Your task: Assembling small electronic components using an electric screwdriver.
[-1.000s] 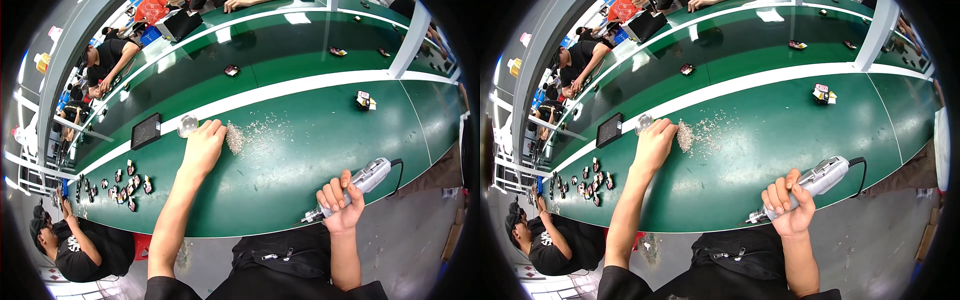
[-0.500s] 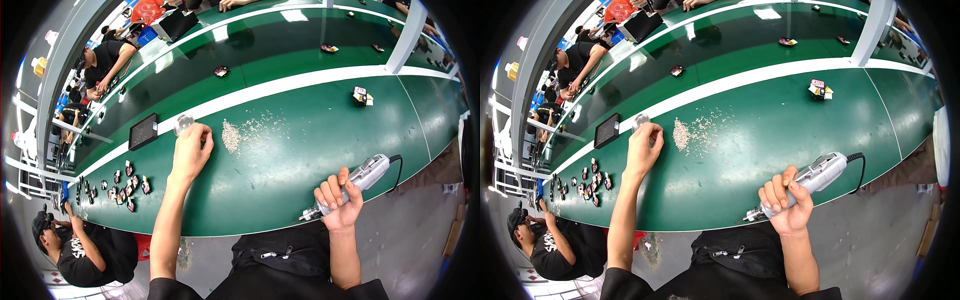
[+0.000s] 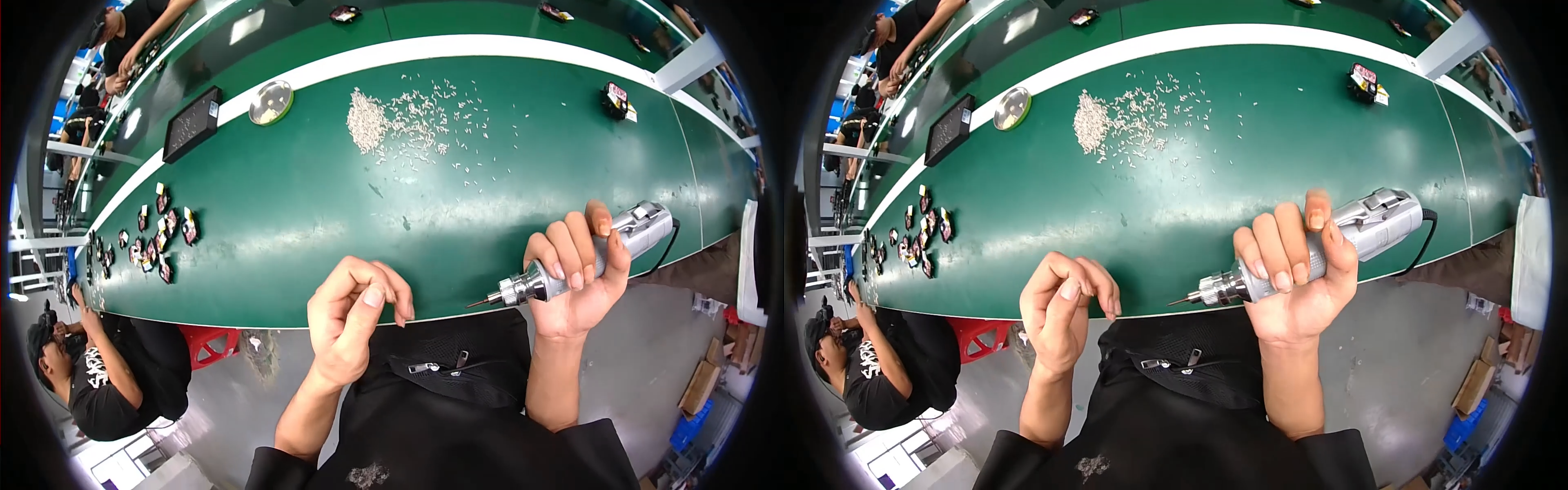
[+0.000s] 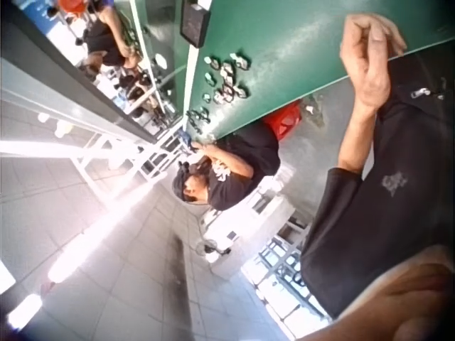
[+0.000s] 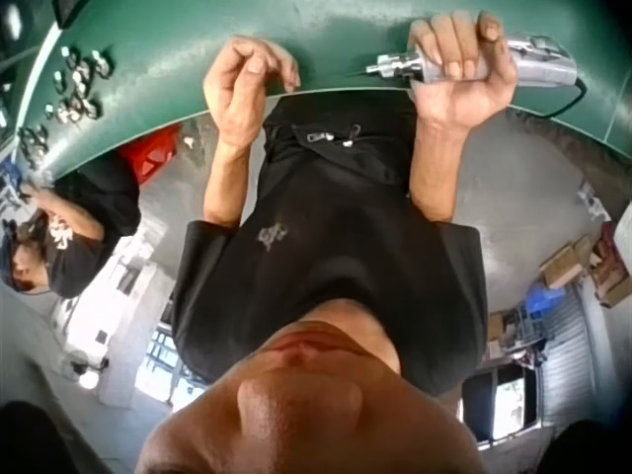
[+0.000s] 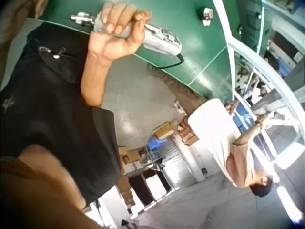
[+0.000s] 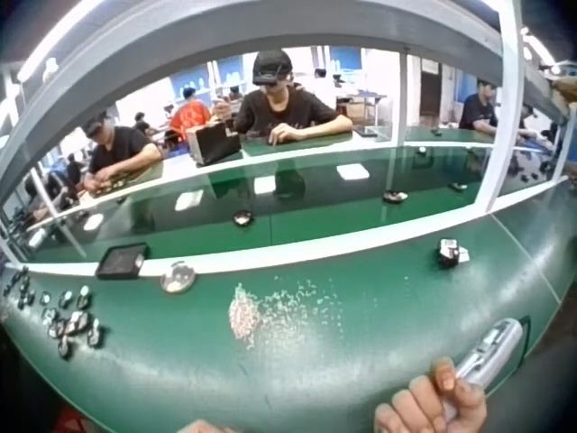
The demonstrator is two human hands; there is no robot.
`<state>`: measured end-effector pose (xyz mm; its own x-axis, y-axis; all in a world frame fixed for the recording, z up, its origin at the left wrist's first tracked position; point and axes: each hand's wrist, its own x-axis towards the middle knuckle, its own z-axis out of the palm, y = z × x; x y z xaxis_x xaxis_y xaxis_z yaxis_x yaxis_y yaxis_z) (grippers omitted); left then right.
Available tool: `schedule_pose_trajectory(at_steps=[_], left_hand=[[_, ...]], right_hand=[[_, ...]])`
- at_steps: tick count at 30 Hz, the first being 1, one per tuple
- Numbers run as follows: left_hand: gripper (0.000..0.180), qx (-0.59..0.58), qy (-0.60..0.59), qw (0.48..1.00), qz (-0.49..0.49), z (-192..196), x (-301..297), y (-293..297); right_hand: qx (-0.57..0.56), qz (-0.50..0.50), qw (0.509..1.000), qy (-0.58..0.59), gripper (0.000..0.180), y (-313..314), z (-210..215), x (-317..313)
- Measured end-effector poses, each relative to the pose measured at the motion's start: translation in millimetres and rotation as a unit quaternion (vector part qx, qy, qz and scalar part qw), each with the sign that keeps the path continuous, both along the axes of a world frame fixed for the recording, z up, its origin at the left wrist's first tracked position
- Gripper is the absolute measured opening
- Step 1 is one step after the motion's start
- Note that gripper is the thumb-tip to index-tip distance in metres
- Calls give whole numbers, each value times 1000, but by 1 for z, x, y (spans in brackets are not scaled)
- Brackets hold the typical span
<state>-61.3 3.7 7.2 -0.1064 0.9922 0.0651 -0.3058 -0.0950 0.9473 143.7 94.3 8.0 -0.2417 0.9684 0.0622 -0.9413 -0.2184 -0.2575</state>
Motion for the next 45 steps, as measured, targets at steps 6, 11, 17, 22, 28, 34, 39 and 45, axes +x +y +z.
schedule_pose_trajectory(at_steps=[6, 11, 17, 22, 28, 34, 39, 45], left_hand=[[15, 2, -148, 988, -52, -2, 27, -13], [17, 12, -175, 983, -46, -2, 33, -14], [17, 24, -180, 982, -49, -6, 31, -16], [16, 23, -188, 981, -49, -6, 33, -16], [9, 20, -21, 1000, 9, -1, 28, -13], [8, 115, 280, 949, 89, -2, 32, -7], [7, 46, 244, 967, 48, -6, 37, -11], [9, 65, 215, 974, 7, -16, 38, -8]], right_hand=[[78, 38, 996, 8, 10, -7, 32, -25], [73, 12, 997, -9, 10, -12, 35, -29], [39, 1, 999, 20, 11, -15, 32, -31], [27, -8, 999, 21, 11, -16, 30, -30], [71, -31, 997, -25, 11, -16, 30, -30], [113, -51, 988, -87, 10, -17, 28, -27], [91, -53, 992, -72, 15, -16, 14, -19], [44, -49, 997, -41, 12, -13, 18, -17]])
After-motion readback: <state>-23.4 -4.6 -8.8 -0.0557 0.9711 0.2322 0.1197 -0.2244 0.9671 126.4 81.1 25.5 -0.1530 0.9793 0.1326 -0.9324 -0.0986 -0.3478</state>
